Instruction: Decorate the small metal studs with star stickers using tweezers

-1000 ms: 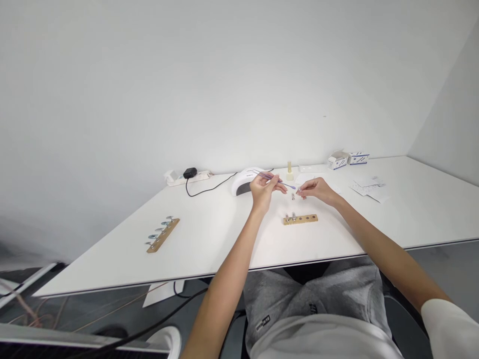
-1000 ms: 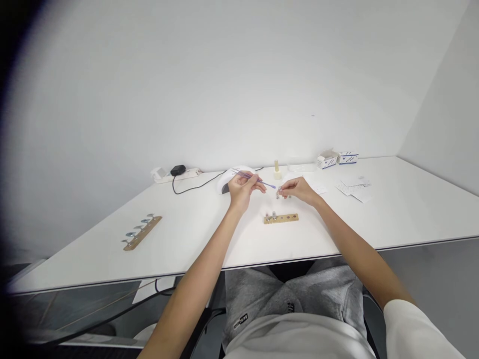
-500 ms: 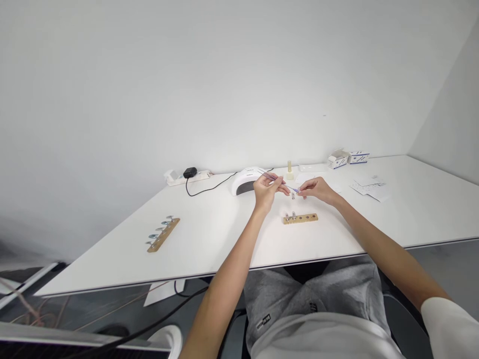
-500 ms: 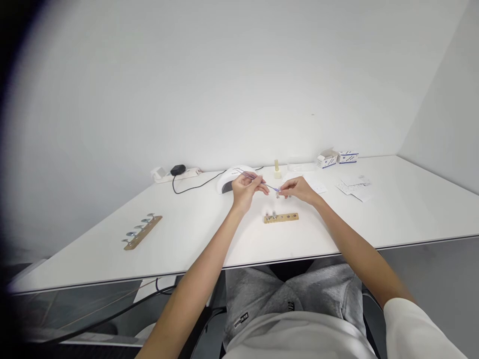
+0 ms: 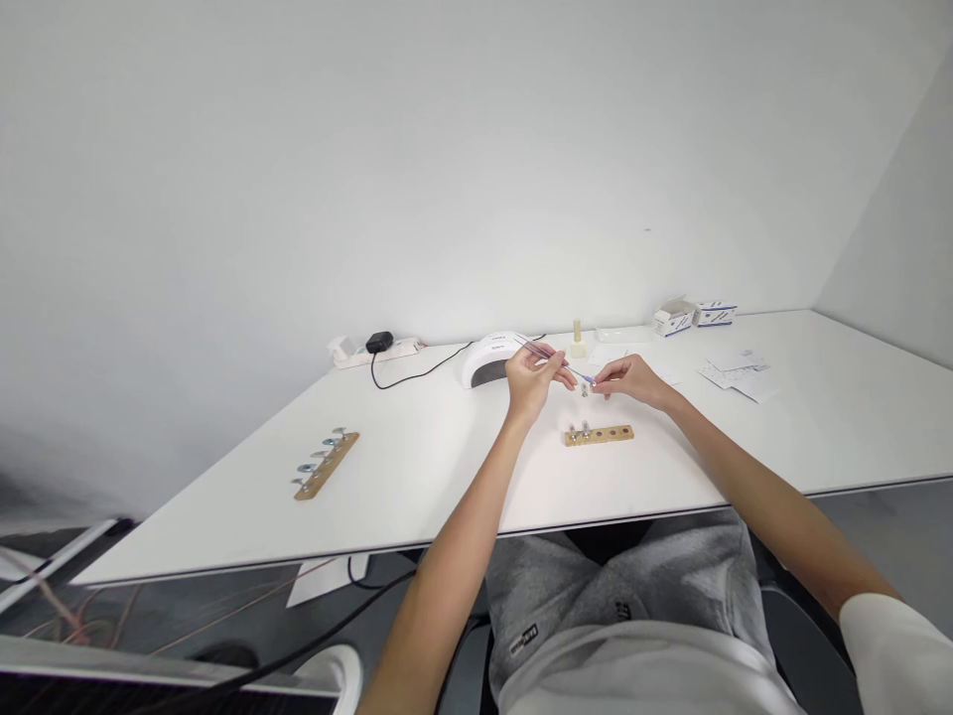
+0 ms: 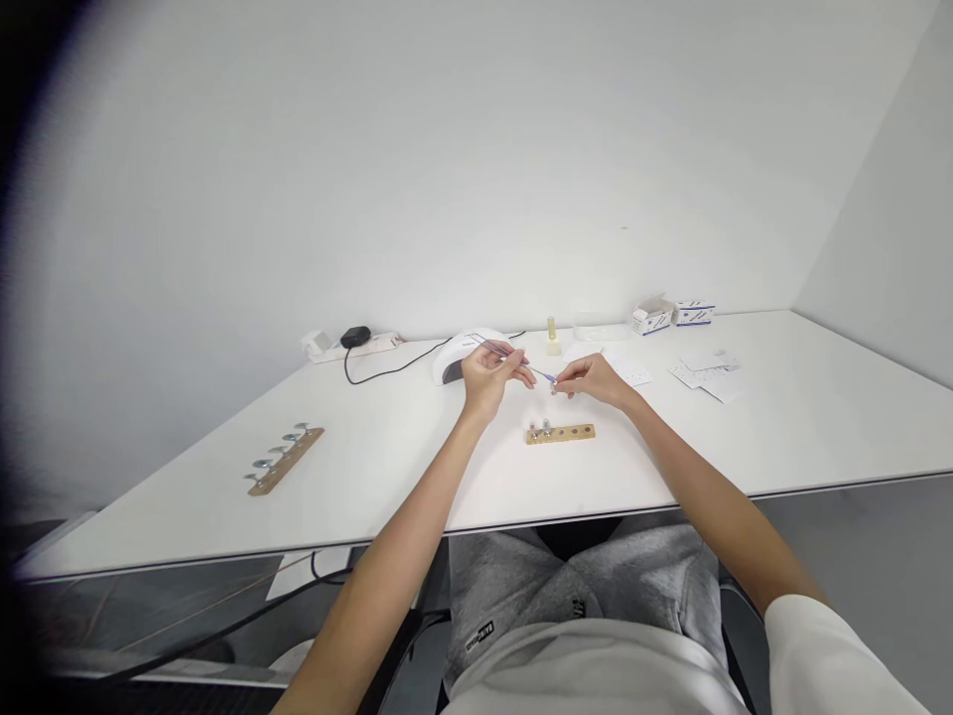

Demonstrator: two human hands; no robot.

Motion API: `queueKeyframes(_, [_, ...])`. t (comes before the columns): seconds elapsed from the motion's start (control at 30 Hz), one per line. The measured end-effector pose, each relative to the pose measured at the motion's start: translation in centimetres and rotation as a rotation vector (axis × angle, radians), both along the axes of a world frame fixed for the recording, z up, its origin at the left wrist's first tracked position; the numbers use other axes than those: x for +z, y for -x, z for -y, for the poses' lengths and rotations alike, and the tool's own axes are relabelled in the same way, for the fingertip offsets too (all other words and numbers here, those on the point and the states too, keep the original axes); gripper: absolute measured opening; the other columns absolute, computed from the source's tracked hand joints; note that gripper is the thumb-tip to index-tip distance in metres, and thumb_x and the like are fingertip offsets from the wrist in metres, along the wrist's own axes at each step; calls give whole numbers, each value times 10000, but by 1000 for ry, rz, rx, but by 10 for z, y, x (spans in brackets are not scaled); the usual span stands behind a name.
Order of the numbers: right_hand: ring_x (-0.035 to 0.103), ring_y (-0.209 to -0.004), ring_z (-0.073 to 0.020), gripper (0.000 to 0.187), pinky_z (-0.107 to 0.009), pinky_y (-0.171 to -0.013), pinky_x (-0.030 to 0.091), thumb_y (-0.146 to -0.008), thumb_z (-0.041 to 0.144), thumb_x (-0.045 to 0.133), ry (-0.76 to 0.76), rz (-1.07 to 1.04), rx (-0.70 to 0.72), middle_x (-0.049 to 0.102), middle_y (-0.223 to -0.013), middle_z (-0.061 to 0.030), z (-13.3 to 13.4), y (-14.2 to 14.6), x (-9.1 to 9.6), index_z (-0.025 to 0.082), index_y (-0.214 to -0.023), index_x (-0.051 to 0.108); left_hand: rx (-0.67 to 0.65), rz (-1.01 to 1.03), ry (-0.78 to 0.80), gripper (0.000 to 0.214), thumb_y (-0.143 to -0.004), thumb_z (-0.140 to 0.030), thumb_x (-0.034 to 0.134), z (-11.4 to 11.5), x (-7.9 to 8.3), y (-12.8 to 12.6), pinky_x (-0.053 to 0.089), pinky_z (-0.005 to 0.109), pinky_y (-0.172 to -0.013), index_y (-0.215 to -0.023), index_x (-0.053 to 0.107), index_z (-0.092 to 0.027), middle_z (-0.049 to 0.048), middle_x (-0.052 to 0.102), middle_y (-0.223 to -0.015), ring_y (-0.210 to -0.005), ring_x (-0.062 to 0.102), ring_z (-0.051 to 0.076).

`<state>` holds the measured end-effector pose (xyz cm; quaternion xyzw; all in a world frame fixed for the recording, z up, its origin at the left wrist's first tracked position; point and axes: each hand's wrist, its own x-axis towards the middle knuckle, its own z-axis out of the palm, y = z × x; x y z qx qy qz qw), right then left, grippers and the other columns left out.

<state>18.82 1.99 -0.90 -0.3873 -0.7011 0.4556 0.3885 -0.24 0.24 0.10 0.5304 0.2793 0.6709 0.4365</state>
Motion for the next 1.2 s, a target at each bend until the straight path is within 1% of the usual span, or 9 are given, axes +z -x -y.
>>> queueKeyframes(0.1, [587, -572, -127, 234, -291, -641, 506, -580, 344, 789, 4, 5, -15, 705, -712, -59, 0, 0, 0, 149, -692, 727, 30, 3, -8, 360, -670, -357, 760, -1, -1, 0, 532, 295, -416, -751, 477, -149, -8, 571, -623, -450, 627, 174])
queueKeyframes(0.27, [603, -637, -146, 245, -274, -612, 495, -566, 343, 798, 20, 4, -46, 709, -757, -75, -5, -1, -4, 148, -693, 722, 81, 5, -10, 356, -690, -377, 740, -4, -3, 3, 524, 283, -405, -749, 469, -154, -4, 571, -637, -455, 627, 168])
queueKeyframes(0.5, [541, -557, -109, 268, -272, -556, 462, -559, 366, 800, -23, -103, -122, 694, -771, -67, -14, -13, -5, 149, -683, 703, 92, 15, -23, 350, -702, -377, 727, -6, -5, 5, 512, 278, -389, -773, 466, -156, -13, 565, -638, -427, 614, 161])
queueKeyframes(0.63, [544, -562, -111, 270, -273, -580, 470, -547, 360, 805, -40, -110, -211, 676, -712, -55, -18, -25, -2, 144, -671, 697, 100, 23, -13, 354, -692, -371, 735, -4, -3, 5, 511, 276, -390, -772, 468, -153, -15, 567, -631, -439, 621, 168])
queueKeyframes(0.73, [561, -564, -116, 268, -278, -602, 487, -533, 336, 814, -9, -117, -265, 673, -682, -53, -21, -30, -2, 141, -674, 697, 103, 30, -4, 348, -688, -359, 738, -3, -1, 5, 514, 277, -393, -764, 470, -151, -16, 565, -626, -448, 625, 172])
queueKeyframes(0.9, [585, -569, -127, 242, -288, -619, 506, -501, 284, 819, 43, -132, -288, 696, -706, -72, -24, -31, -8, 134, -653, 706, 121, 17, 11, 351, -691, -374, 731, -2, 0, 6, 523, 280, -402, -758, 467, -153, -12, 569, -623, -453, 628, 170])
queueKeyframes(1.07, [613, -604, -151, 210, -287, -648, 505, -503, 263, 808, 58, -80, -347, 684, -628, -63, -27, -35, -10, 126, -637, 721, 122, 8, 19, 363, -689, -383, 732, -5, -2, 7, 539, 289, -428, -765, 459, -156, -14, 573, -627, -460, 632, 166])
queueKeyframes(1.2, [610, -606, -157, 251, -299, -628, 506, -502, 286, 812, 56, -45, -341, 703, -687, -75, -18, -40, -8, 127, -680, 732, 117, 46, 25, 367, -679, -375, 741, -6, -3, 7, 529, 286, -410, -764, 462, -152, -15, 569, -623, -443, 623, 166])
